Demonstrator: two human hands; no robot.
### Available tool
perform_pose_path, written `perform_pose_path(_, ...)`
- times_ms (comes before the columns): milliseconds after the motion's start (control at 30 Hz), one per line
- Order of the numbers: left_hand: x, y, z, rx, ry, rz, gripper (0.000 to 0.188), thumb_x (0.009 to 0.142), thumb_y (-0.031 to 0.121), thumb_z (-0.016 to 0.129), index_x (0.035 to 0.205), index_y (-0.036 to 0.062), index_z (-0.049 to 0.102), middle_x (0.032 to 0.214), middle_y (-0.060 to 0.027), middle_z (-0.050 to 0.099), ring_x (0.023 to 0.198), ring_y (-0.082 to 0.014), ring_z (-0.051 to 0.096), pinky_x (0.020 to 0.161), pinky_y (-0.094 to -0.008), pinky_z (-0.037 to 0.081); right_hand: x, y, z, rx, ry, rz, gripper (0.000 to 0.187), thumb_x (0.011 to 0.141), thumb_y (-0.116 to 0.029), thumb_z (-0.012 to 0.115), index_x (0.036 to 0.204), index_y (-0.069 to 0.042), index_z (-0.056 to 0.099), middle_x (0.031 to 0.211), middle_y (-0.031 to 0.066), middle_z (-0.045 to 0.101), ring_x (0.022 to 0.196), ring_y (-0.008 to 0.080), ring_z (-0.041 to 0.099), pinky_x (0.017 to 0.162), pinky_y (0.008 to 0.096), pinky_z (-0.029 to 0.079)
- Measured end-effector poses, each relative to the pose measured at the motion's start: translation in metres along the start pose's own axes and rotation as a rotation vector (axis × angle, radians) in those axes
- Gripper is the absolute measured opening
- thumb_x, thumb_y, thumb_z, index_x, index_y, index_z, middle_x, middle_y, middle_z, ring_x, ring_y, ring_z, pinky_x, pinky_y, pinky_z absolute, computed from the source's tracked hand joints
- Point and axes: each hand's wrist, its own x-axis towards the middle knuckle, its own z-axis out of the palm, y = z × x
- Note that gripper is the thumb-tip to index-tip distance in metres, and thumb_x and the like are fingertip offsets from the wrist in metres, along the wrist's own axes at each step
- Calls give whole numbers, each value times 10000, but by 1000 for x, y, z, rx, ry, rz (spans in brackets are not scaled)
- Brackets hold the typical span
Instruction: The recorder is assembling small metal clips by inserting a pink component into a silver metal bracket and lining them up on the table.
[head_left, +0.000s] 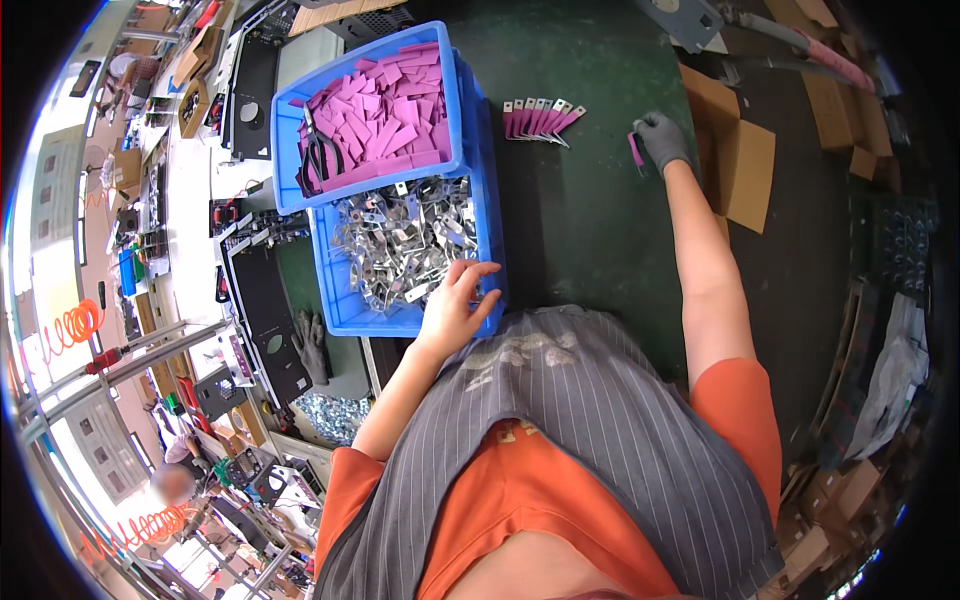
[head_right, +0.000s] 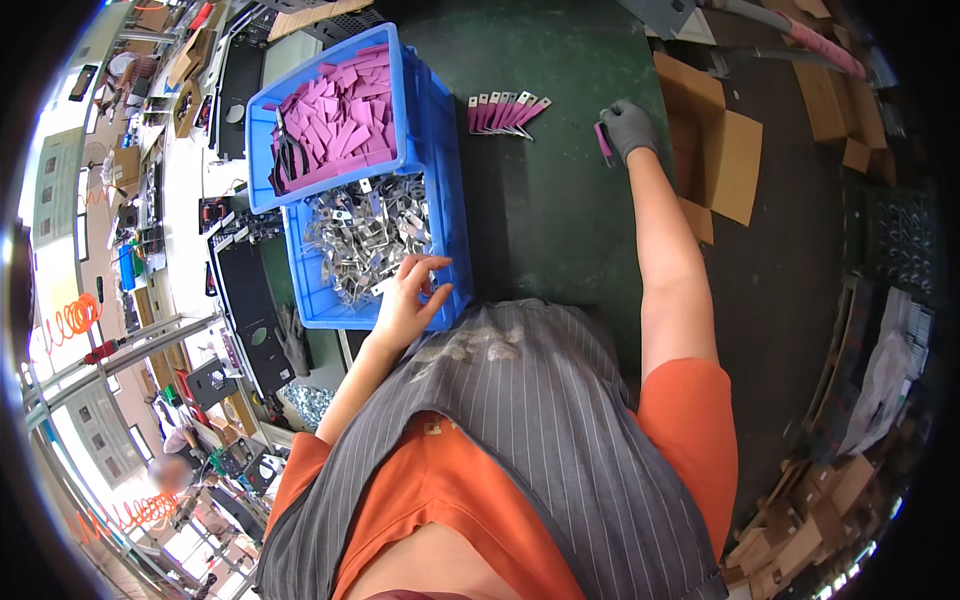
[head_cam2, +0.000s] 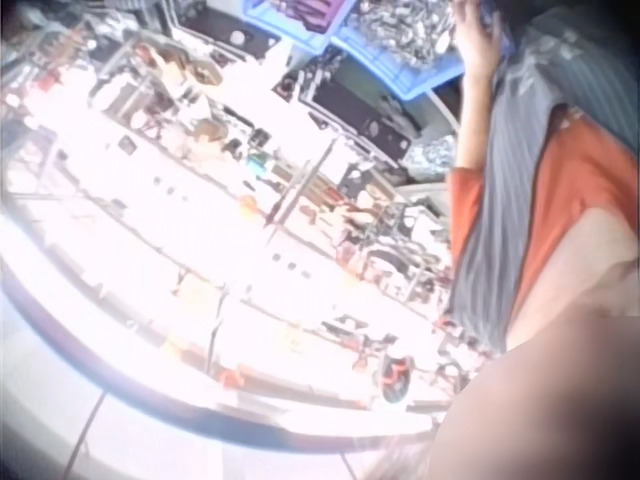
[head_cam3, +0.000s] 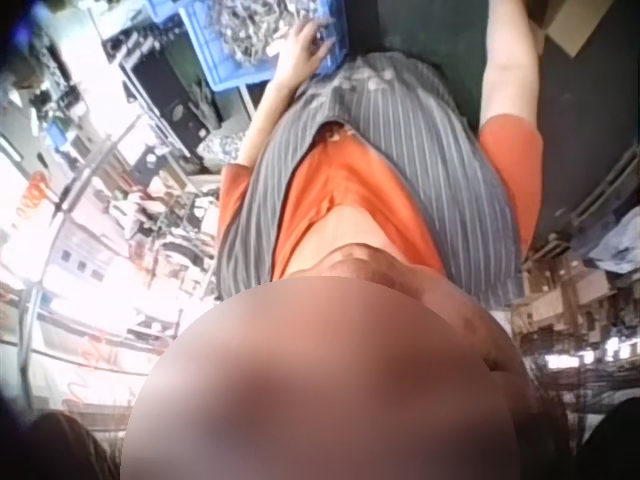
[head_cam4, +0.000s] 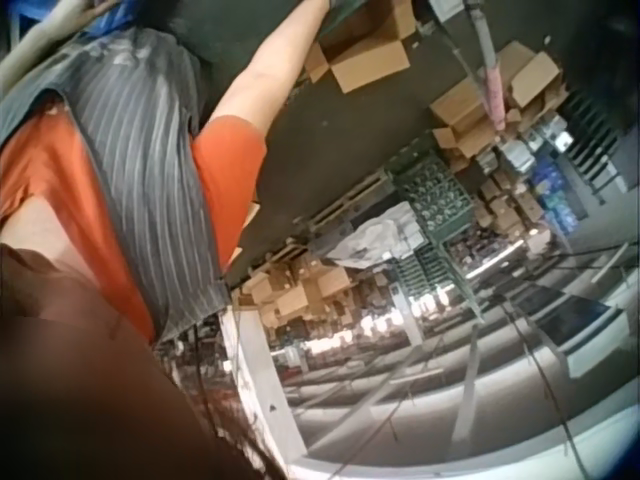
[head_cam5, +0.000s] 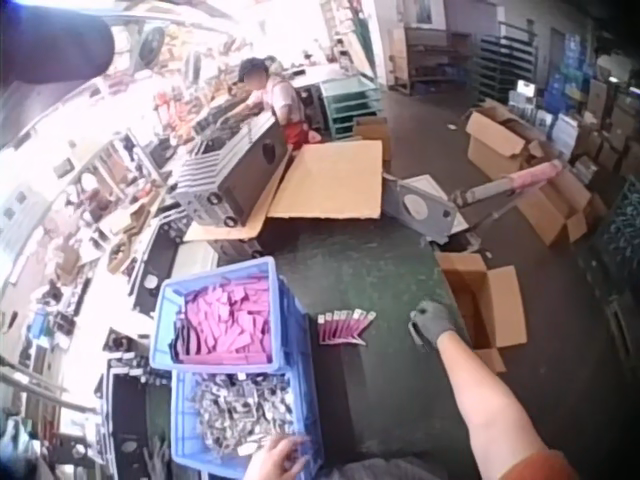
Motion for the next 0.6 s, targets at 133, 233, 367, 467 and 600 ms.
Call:
perform_pose_path(133, -1, -1, -3, -8, 9, -24, 311, 811, 112, 655, 1114, 114, 584, 1014, -78, 547, 645, -192, 555, 607, -313, 489, -5, -30, -6, 450, -180, 142, 252, 841, -193, 637, 1038, -37, 616, 831, 78, 661, 731, 170, 633, 603, 276, 504)
perform_pose_path(233, -3, 1, -3, 8, 20, -16, 308, 814, 110, 651, 1115, 117, 584, 1015, -76, 547, 646, -195, 565, 604, -314, 492, -23, -53, 5, 873, 70, -4, 161, 843, -81, 633, 988, -14, 646, 847, 49, 650, 751, 91, 613, 560, 201, 483)
perform_pose_path(367, -2, 2, -2, -9, 9, -4, 305, 817, 108, 649, 1114, 120, 584, 1014, -76, 547, 657, -200, 576, 605, -315, 495, -37, -22, 44, 995, 57, -82, 183, 849, -41, 615, 1024, 3, 645, 890, 48, 660, 788, 82, 603, 628, 229, 505)
perform_pose_path(467, -5, 0, -1, -27, 29, -3, 318, 786, 56, 675, 1092, 89, 599, 1006, -79, 553, 642, -150, 529, 586, -280, 457, -52, 3, 66, 641, 150, -196, 183, 827, -42, 623, 1002, -6, 661, 903, 72, 665, 790, 120, 615, 696, 284, 509)
perform_pose_path(600, -12, -7, -1, -31, 21, -11, 301, 805, 80, 654, 1098, 105, 590, 1005, -78, 539, 677, -183, 554, 624, -306, 478, -63, -19, 63, 259, 250, -165, 184, 807, -111, 631, 980, -79, 688, 914, 135, 660, 835, 235, 636, 767, 333, 491)
